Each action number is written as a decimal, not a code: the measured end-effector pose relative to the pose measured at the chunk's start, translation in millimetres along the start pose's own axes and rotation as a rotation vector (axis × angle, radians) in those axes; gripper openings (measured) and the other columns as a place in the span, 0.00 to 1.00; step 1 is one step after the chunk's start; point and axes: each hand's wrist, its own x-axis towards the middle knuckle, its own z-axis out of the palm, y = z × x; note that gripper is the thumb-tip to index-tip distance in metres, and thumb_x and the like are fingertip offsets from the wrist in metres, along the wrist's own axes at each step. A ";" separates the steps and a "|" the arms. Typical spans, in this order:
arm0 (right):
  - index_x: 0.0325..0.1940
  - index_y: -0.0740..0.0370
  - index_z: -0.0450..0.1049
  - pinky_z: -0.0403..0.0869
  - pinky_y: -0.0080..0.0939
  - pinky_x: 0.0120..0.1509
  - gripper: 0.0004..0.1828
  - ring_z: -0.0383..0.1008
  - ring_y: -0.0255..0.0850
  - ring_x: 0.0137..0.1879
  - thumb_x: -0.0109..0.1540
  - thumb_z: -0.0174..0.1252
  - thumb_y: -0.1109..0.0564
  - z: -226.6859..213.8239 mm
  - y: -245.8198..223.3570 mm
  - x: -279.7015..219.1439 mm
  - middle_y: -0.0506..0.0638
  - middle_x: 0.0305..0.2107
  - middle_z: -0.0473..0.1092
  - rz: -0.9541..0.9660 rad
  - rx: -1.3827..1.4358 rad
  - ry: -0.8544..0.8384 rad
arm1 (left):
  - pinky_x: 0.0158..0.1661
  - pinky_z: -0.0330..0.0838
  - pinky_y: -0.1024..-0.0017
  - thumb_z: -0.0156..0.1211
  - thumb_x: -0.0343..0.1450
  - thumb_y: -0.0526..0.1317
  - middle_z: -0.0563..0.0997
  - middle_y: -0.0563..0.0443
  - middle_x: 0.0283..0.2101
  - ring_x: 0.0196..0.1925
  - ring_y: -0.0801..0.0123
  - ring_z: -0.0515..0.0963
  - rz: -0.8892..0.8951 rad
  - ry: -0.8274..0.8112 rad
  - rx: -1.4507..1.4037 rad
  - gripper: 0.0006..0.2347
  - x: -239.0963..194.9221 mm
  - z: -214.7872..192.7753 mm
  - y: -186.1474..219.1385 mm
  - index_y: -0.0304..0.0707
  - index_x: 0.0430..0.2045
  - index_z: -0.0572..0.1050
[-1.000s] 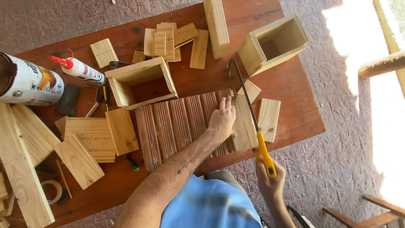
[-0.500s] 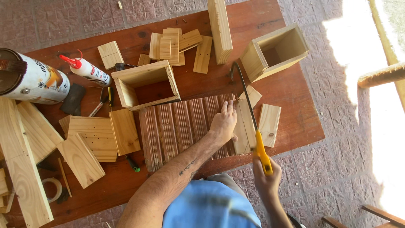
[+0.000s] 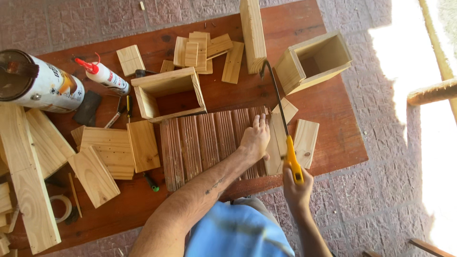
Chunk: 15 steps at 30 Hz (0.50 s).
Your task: The person uses a yellow-handled hand saw to cut a small rectangular piece of wood on a wooden workbench. They hold the wood steady with their left hand and saw with their right, completing one cut and then beginning a second cut on another piece.
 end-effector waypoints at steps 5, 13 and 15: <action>0.22 0.50 0.66 0.54 0.38 0.23 0.25 0.55 0.29 0.20 0.72 0.64 0.51 -28.8 31.4 -35.5 0.40 0.14 0.62 -0.039 -0.037 0.000 | 0.62 0.88 0.58 0.89 0.52 0.74 0.51 0.28 0.91 0.91 0.39 0.55 -0.001 0.085 0.001 0.69 12.4 20.6 -4.4 0.24 0.84 0.60; 0.23 0.51 0.67 0.54 0.40 0.24 0.23 0.56 0.30 0.21 0.72 0.64 0.52 -30.5 41.8 -36.2 0.40 0.15 0.61 -0.003 0.001 0.004 | 0.57 0.90 0.61 0.84 0.55 0.77 0.50 0.31 0.92 0.92 0.41 0.54 -0.005 0.106 0.026 0.68 6.0 20.8 -3.7 0.28 0.85 0.59; 0.23 0.51 0.70 0.59 0.34 0.16 0.20 0.58 0.27 0.16 0.70 0.62 0.56 -41.9 75.3 -52.4 0.39 0.13 0.65 -0.108 0.089 -0.041 | 0.63 0.87 0.56 0.86 0.54 0.75 0.49 0.31 0.92 0.92 0.41 0.53 0.005 0.113 -0.009 0.69 4.0 27.6 -5.1 0.26 0.85 0.58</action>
